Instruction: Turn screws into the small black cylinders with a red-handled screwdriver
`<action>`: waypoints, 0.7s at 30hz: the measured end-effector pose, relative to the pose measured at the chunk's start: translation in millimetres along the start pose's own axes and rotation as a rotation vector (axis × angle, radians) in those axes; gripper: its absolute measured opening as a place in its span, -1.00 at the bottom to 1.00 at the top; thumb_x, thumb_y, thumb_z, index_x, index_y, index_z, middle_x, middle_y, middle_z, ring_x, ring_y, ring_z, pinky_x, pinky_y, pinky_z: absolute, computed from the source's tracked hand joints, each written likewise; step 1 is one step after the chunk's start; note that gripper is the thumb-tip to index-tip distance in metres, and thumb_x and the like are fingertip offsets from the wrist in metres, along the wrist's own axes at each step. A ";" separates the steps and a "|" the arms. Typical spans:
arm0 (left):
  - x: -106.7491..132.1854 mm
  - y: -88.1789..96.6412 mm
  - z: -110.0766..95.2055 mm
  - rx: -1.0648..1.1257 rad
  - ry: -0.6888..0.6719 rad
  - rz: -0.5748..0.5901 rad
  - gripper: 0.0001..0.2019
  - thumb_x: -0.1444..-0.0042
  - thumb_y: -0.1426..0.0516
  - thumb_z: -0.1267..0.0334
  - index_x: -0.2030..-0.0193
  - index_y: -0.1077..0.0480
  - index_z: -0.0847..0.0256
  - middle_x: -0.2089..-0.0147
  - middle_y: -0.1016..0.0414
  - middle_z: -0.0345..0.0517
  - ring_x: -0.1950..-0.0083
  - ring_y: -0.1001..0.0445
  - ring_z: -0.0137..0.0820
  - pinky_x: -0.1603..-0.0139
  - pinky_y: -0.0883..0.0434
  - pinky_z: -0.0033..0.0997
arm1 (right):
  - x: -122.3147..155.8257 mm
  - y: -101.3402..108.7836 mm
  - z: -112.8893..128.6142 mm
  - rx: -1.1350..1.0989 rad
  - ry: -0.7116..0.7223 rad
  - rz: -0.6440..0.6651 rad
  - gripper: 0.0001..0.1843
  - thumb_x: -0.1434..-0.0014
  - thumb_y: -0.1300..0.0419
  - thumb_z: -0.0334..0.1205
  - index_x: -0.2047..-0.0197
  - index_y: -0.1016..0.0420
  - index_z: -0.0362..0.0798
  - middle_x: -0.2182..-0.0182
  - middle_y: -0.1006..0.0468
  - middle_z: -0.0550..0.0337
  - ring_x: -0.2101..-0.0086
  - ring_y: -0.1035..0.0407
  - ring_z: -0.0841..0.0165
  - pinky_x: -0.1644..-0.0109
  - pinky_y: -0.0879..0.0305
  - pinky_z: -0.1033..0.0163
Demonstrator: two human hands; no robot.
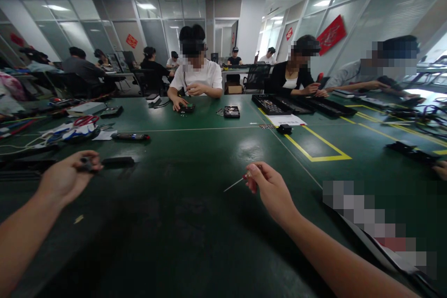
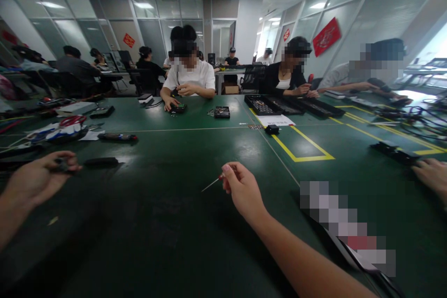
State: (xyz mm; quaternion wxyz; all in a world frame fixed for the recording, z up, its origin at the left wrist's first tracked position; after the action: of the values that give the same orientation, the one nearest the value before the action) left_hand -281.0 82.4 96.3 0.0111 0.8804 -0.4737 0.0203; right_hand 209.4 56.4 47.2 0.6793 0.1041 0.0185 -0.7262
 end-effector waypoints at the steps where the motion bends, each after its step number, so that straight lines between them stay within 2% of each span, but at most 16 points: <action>1: 7.4 -22.6 10.1 0.082 0.045 0.061 -0.74 -0.09 0.09 0.61 0.38 -0.34 0.28 0.44 -0.33 -0.14 0.39 -0.33 -0.45 0.39 -0.39 -0.53 | -1.5 2.1 -2.2 -0.026 -0.007 -0.021 -0.63 -0.32 -0.14 0.12 0.23 -0.47 -0.04 0.50 -0.46 0.25 0.52 -0.32 0.38 0.43 -0.28 0.26; 3: 30.5 -80.8 22.8 0.167 0.072 0.291 -0.79 -0.11 0.06 0.52 0.34 -0.38 0.29 0.41 -0.33 -0.13 0.34 -0.32 -0.44 0.33 -0.40 -0.52 | -3.8 6.7 -4.2 -0.044 -0.001 -0.068 -0.64 -0.31 -0.16 0.11 0.23 -0.47 -0.03 0.49 -0.47 0.25 0.49 -0.34 0.38 0.39 -0.29 0.25; 5: 56.8 -129.6 32.6 0.181 0.067 0.421 -0.83 -0.15 0.01 0.43 0.27 -0.41 0.30 0.34 -0.36 -0.12 0.28 -0.35 -0.43 0.26 -0.40 -0.48 | -4.5 11.3 -2.1 -0.028 0.031 -0.113 -0.67 -0.30 -0.18 0.09 0.22 -0.47 -0.03 0.48 -0.46 0.26 0.46 -0.35 0.37 0.34 -0.31 0.23; 6: 70.6 -152.4 38.5 0.172 0.077 0.494 -0.85 -0.10 -0.05 0.43 0.23 -0.42 0.31 0.32 -0.37 -0.12 0.27 -0.35 -0.43 0.25 -0.39 -0.46 | -4.3 13.3 0.0 -0.013 0.049 -0.133 -0.68 -0.28 -0.20 0.07 0.19 -0.47 -0.03 0.48 -0.46 0.27 0.44 -0.36 0.36 0.32 -0.32 0.23; 9: 110.3 -209.9 53.6 0.108 0.057 0.736 -0.60 0.23 -0.18 0.59 0.17 -0.37 0.26 0.23 -0.39 -0.18 0.22 -0.37 -0.44 0.17 -0.35 -0.47 | -2.2 17.5 7.6 0.037 0.085 -0.171 -0.68 -0.28 -0.21 0.04 0.11 -0.49 -0.04 0.44 -0.48 0.24 0.40 -0.39 0.34 0.28 -0.35 0.21; 11: 131.3 -236.3 60.8 0.060 -0.013 0.857 -0.60 0.21 -0.17 0.57 0.17 -0.34 0.23 0.21 -0.38 -0.19 0.20 -0.38 -0.44 0.12 -0.34 -0.43 | -0.4 19.0 12.2 0.078 0.100 -0.182 -0.69 -0.31 -0.17 0.04 0.10 -0.50 -0.04 0.43 -0.49 0.22 0.39 -0.40 0.34 0.27 -0.35 0.21; 13: 145.6 -253.1 67.3 0.003 -0.110 0.913 -0.67 0.11 -0.18 0.51 0.16 -0.31 0.21 0.18 -0.38 -0.16 0.17 -0.39 -0.41 0.06 -0.35 -0.37 | 1.1 20.8 15.1 0.096 0.108 -0.201 -0.69 -0.33 -0.15 0.05 0.16 -0.51 -0.03 0.43 -0.50 0.22 0.41 -0.39 0.35 0.29 -0.33 0.22; 15: 153.1 -261.5 73.0 -0.066 -0.227 0.909 -0.71 0.01 -0.21 0.43 0.13 -0.30 0.20 0.13 -0.40 -0.12 0.12 -0.41 -0.37 -0.01 -0.36 -0.31 | 1.7 22.0 14.8 0.077 0.099 -0.217 -0.67 -0.32 -0.16 0.07 0.25 -0.49 -0.02 0.44 -0.49 0.22 0.43 -0.38 0.37 0.33 -0.32 0.24; 17: 156.0 -263.8 78.9 -0.085 -0.308 0.890 -0.72 -0.07 -0.22 0.36 0.07 -0.31 0.19 0.08 -0.42 -0.08 0.05 -0.43 -0.33 -0.09 -0.37 -0.26 | 1.3 21.1 11.8 0.046 0.079 -0.212 -0.65 -0.31 -0.18 0.10 0.31 -0.46 -0.02 0.45 -0.49 0.22 0.44 -0.38 0.37 0.36 -0.32 0.25; 21: 151.5 -258.7 89.7 -0.115 -0.380 0.829 -0.66 -0.17 -0.21 0.27 -0.09 -0.36 0.17 0.01 -0.49 -0.03 -0.06 -0.48 -0.26 -0.18 -0.37 -0.18 | 0.2 18.2 7.6 -0.024 0.077 -0.186 -0.64 -0.31 -0.16 0.11 0.32 -0.45 -0.01 0.45 -0.50 0.21 0.44 -0.40 0.35 0.35 -0.36 0.24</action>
State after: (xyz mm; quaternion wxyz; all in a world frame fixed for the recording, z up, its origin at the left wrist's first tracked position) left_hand 20.5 95.2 13.6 -0.0362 0.6026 -0.7799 -0.1651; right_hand 226.4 53.5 56.7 0.6090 0.1217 0.0628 -0.7813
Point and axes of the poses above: each hand's wrist, its own x-axis away from the middle knuckle, its own y-axis out of the back of the hand, z = x × y, the point moved 8 cm from there along -x, towards the middle knuckle
